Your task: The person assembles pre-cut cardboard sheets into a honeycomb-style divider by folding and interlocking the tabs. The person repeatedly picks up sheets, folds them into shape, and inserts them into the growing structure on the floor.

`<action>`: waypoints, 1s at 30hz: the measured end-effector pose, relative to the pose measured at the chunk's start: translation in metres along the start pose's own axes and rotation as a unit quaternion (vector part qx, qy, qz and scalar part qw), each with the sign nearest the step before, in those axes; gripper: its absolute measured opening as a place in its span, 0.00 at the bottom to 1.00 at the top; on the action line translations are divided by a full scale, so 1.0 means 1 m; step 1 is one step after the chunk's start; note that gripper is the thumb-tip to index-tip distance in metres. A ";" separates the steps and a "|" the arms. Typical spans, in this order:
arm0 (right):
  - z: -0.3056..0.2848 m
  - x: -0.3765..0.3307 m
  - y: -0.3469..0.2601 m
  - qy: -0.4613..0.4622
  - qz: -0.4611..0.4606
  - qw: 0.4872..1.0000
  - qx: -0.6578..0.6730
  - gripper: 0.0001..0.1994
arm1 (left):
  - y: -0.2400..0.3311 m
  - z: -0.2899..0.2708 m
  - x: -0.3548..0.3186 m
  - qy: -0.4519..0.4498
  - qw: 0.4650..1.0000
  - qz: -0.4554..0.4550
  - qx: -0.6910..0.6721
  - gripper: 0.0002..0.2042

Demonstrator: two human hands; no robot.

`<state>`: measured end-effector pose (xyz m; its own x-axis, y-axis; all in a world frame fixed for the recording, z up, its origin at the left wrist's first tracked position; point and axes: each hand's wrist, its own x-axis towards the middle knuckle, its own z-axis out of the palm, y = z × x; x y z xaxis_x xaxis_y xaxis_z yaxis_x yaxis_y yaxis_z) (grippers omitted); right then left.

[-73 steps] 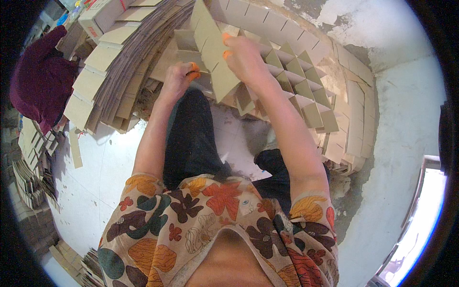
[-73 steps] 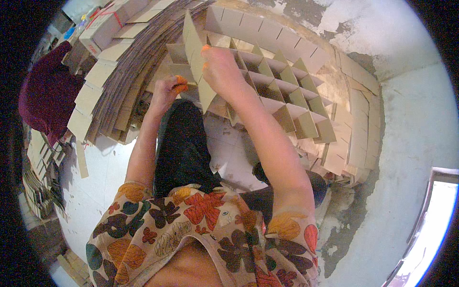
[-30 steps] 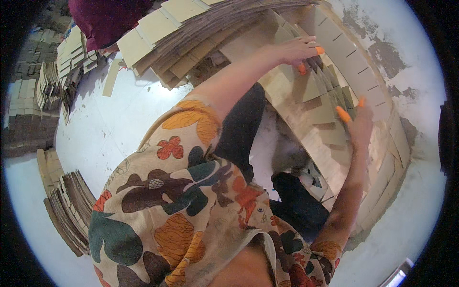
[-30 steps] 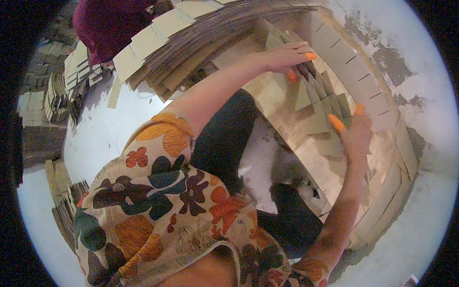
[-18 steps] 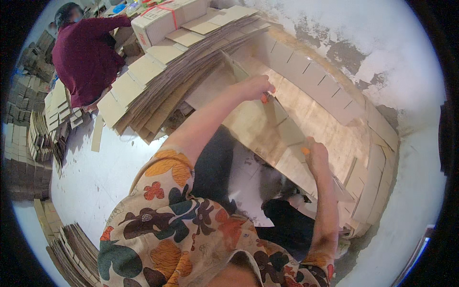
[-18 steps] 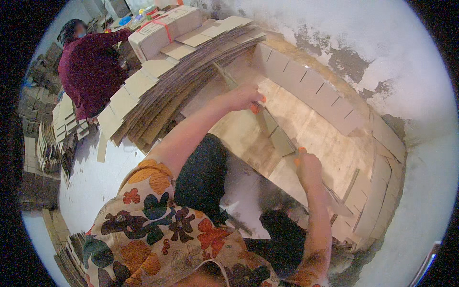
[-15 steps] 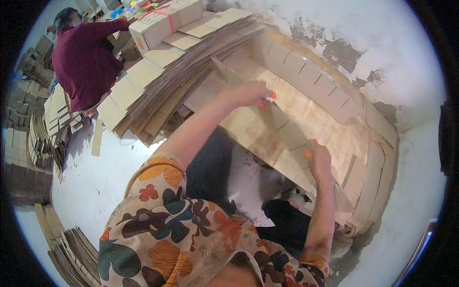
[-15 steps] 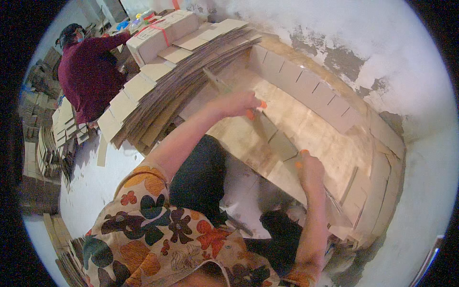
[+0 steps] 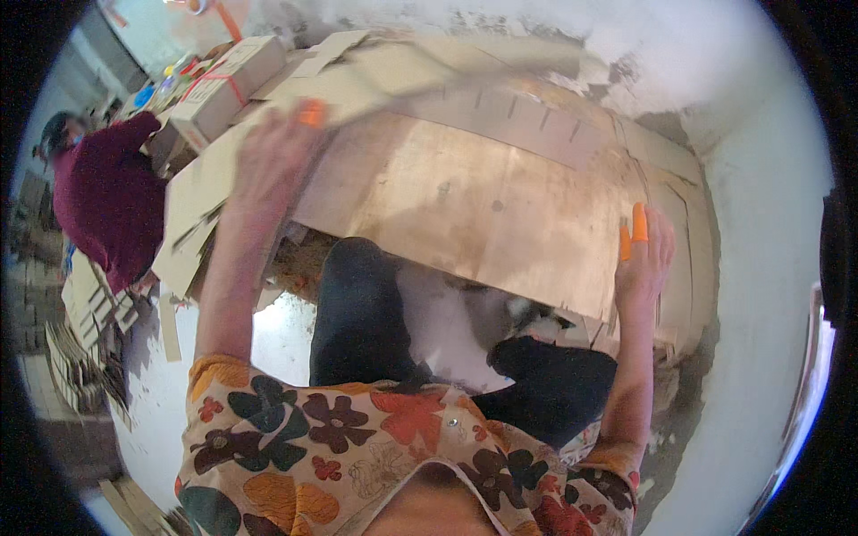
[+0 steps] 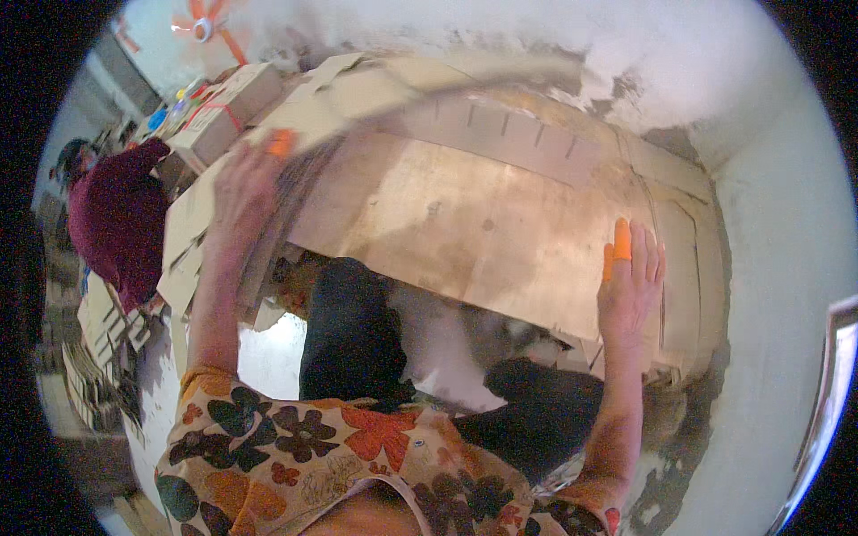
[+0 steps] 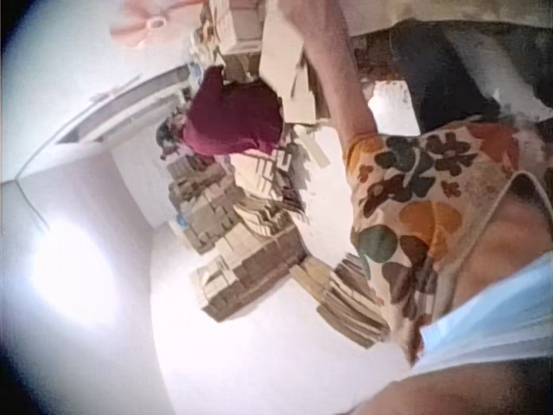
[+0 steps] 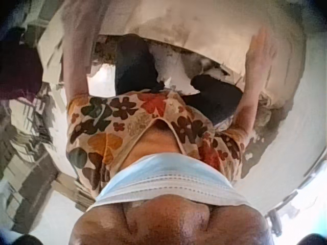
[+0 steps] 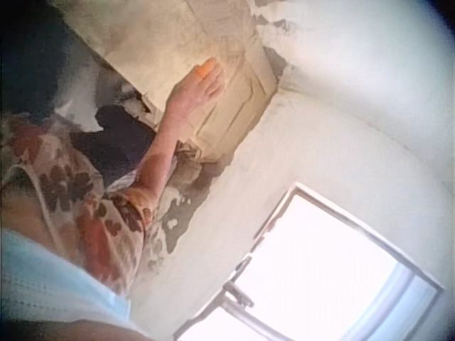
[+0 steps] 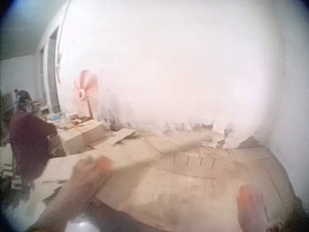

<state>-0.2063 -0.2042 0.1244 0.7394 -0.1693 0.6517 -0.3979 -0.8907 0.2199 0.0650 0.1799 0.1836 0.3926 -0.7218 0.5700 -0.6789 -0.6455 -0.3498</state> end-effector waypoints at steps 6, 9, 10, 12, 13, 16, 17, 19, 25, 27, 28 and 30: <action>0.052 -0.136 0.105 -0.099 0.153 0.982 -0.050 0.14 | -0.123 0.112 -0.082 -0.020 0.989 -0.102 0.101 0.14; 0.059 -0.177 0.120 -0.164 0.207 0.963 -0.053 0.15 | -0.171 0.159 -0.138 -0.125 0.980 -0.060 0.142 0.18; 0.059 -0.182 0.125 -0.160 0.204 0.964 -0.055 0.16 | -0.189 0.164 -0.142 -0.030 0.996 0.014 0.079 0.19; 0.042 -0.172 0.109 -0.328 0.278 0.901 -0.054 0.20 | -0.141 0.138 -0.097 -0.263 0.958 -0.091 0.064 0.22; 0.037 -0.164 0.101 -0.401 0.308 0.862 -0.044 0.22 | -0.131 0.111 -0.076 -0.375 0.913 -0.146 0.067 0.24; 0.060 -0.168 0.087 -0.427 0.240 0.866 -0.099 0.30 | -0.151 0.069 -0.051 -0.378 0.905 -0.196 -0.016 0.31; 0.066 -0.173 0.089 -0.464 0.240 0.846 -0.103 0.32 | -0.152 0.071 -0.051 -0.325 0.927 -0.184 -0.032 0.31; 0.090 -0.180 0.093 -0.533 0.233 0.808 -0.094 0.36 | -0.150 0.059 -0.043 -0.271 0.950 -0.153 -0.021 0.31; 0.100 -0.195 0.108 -0.512 0.034 0.857 -0.049 0.15 | -0.059 0.048 -0.017 -0.250 0.957 -0.122 -0.085 0.24; 0.082 -0.183 0.103 -0.452 0.032 0.889 -0.056 0.11 | -0.033 0.045 -0.003 -0.279 0.949 -0.126 -0.073 0.23; 0.073 -0.181 0.102 -0.423 0.033 0.903 -0.063 0.10 | -0.027 0.057 -0.003 -0.246 0.958 -0.106 -0.101 0.22; 0.074 -0.182 0.100 -0.372 0.105 0.921 -0.055 0.08 | -0.011 0.086 -0.006 -0.201 0.960 -0.094 -0.168 0.20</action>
<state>-0.3403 -0.2935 -0.0265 0.7911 -0.6114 0.0204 -0.5970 -0.7643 0.2438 0.1238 0.1698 0.1203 0.6896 -0.6824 0.2424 -0.7082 -0.7054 0.0291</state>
